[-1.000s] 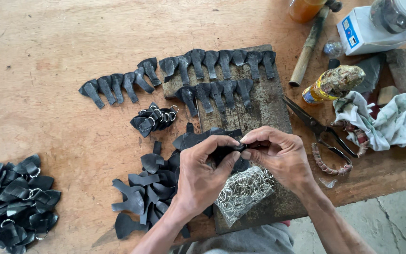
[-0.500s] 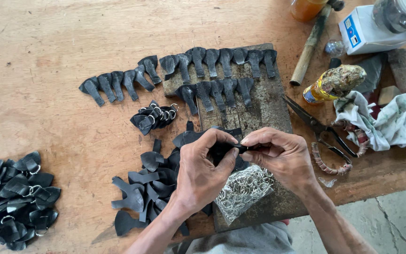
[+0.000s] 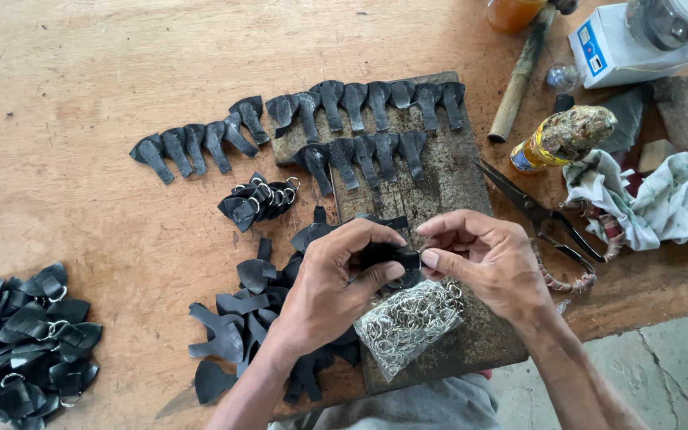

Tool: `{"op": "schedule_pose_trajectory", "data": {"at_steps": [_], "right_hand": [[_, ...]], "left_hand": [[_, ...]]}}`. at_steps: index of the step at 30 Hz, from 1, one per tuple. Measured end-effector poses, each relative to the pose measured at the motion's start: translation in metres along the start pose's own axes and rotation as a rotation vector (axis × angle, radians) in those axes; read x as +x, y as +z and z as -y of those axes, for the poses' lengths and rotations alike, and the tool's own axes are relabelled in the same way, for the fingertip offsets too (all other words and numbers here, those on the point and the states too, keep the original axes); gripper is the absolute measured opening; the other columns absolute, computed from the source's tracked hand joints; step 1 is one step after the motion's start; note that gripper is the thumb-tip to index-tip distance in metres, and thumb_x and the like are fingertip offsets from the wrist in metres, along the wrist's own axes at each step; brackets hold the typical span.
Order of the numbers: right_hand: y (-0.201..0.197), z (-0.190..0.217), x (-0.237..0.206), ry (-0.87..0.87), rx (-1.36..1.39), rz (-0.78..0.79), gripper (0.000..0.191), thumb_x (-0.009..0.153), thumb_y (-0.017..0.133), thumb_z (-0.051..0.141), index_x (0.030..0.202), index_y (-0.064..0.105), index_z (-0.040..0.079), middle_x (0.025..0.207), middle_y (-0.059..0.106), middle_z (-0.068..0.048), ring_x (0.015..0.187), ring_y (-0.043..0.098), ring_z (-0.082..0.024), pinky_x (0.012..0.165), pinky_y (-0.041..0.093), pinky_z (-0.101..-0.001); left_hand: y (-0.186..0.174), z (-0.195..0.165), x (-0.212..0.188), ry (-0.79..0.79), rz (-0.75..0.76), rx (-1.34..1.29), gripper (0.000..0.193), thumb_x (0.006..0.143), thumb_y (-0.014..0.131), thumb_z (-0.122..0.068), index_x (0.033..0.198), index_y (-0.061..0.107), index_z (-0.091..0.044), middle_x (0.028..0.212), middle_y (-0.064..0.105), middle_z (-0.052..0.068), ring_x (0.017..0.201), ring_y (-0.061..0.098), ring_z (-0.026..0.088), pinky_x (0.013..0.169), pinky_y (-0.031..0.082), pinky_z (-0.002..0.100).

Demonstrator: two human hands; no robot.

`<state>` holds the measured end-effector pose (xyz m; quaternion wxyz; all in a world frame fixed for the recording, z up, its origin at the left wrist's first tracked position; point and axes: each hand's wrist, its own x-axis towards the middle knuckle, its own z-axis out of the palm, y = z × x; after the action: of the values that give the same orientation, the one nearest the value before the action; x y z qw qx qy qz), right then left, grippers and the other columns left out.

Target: The person attaches metal split rings to black leather keychain pieces by hand, working one piece at a time. They thread a ring through a hole in each leather piece, fold the piece, and place the finished keychain on a growing pile, occasionally picking up new rings from a plastic bag.

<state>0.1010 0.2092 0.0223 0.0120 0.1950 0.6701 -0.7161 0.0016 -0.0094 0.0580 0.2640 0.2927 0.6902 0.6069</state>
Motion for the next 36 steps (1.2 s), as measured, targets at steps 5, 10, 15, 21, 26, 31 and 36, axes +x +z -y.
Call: {"op": "schedule_pose_trajectory", "data": {"at_steps": [5, 10, 15, 21, 26, 31, 36], "right_hand": [[0.006, 0.003, -0.004, 0.011, -0.009, 0.033, 0.037, 0.083, 0.077, 0.005, 0.117, 0.062, -0.002, 0.095, 0.074, -0.012, 0.085, 0.073, -0.015, 0.071, 0.065, -0.0275], [0.009, 0.004, -0.002, -0.016, 0.008, 0.075, 0.040, 0.088, 0.075, 0.010, 0.121, 0.055, 0.000, 0.092, 0.068, -0.009, 0.080, 0.068, -0.014, 0.068, 0.059, -0.0264], [0.008, -0.002, 0.002, 0.060, 0.146, 0.126, 0.034, 0.091, 0.072, 0.007, 0.118, 0.055, -0.001, 0.098, 0.064, -0.008, 0.082, 0.065, -0.013, 0.070, 0.058, -0.0282], [0.010, -0.012, 0.007, 0.040, 0.207, 0.154, 0.029, 0.091, 0.071, 0.002, 0.115, 0.055, -0.002, 0.096, 0.063, -0.008, 0.078, 0.063, -0.014, 0.066, 0.056, -0.0289], [0.011, -0.009, 0.007, 0.052, 0.216, 0.147, 0.028, 0.090, 0.071, 0.001, 0.111, 0.053, -0.001, 0.094, 0.064, -0.008, 0.078, 0.063, -0.015, 0.066, 0.056, -0.0295], [0.012, -0.004, 0.008, 0.064, 0.165, 0.127, 0.027, 0.089, 0.071, 0.000, 0.111, 0.053, 0.001, 0.095, 0.066, -0.009, 0.077, 0.063, -0.015, 0.067, 0.056, -0.0290], [0.015, -0.004, 0.009, 0.083, 0.137, 0.143, 0.028, 0.090, 0.071, 0.000, 0.109, 0.051, 0.002, 0.094, 0.066, -0.010, 0.077, 0.064, -0.016, 0.067, 0.057, -0.0301]], "left_hand": [[0.007, 0.002, 0.000, 0.334, -0.053, 0.244, 0.042, 0.075, 0.088, -0.016, 0.114, 0.073, -0.012, 0.110, 0.068, 0.008, 0.100, 0.070, 0.018, 0.082, 0.061, 0.031], [0.013, 0.012, 0.001, 0.307, -0.079, 0.314, 0.030, 0.082, 0.087, -0.014, 0.110, 0.077, -0.013, 0.102, 0.074, 0.004, 0.092, 0.074, 0.020, 0.077, 0.062, 0.031], [0.010, 0.014, 0.000, 0.337, -0.055, 0.371, 0.032, 0.081, 0.086, -0.013, 0.110, 0.074, -0.009, 0.099, 0.073, 0.008, 0.088, 0.073, 0.024, 0.073, 0.061, 0.033], [0.007, 0.014, -0.003, 0.328, -0.034, 0.429, 0.031, 0.083, 0.085, -0.013, 0.110, 0.072, -0.006, 0.089, 0.069, 0.008, 0.077, 0.070, 0.023, 0.066, 0.058, 0.034], [0.007, 0.015, -0.005, 0.288, -0.042, 0.424, 0.032, 0.082, 0.087, -0.015, 0.108, 0.071, -0.005, 0.085, 0.068, 0.009, 0.072, 0.069, 0.024, 0.061, 0.056, 0.035], [0.005, 0.015, -0.008, 0.335, -0.069, 0.385, 0.029, 0.084, 0.083, -0.010, 0.109, 0.070, -0.004, 0.091, 0.069, 0.009, 0.077, 0.071, 0.024, 0.064, 0.058, 0.034], [0.001, 0.014, -0.010, 0.285, -0.057, 0.435, 0.027, 0.083, 0.084, -0.012, 0.104, 0.069, -0.004, 0.085, 0.067, 0.009, 0.073, 0.070, 0.025, 0.061, 0.057, 0.035]]}}
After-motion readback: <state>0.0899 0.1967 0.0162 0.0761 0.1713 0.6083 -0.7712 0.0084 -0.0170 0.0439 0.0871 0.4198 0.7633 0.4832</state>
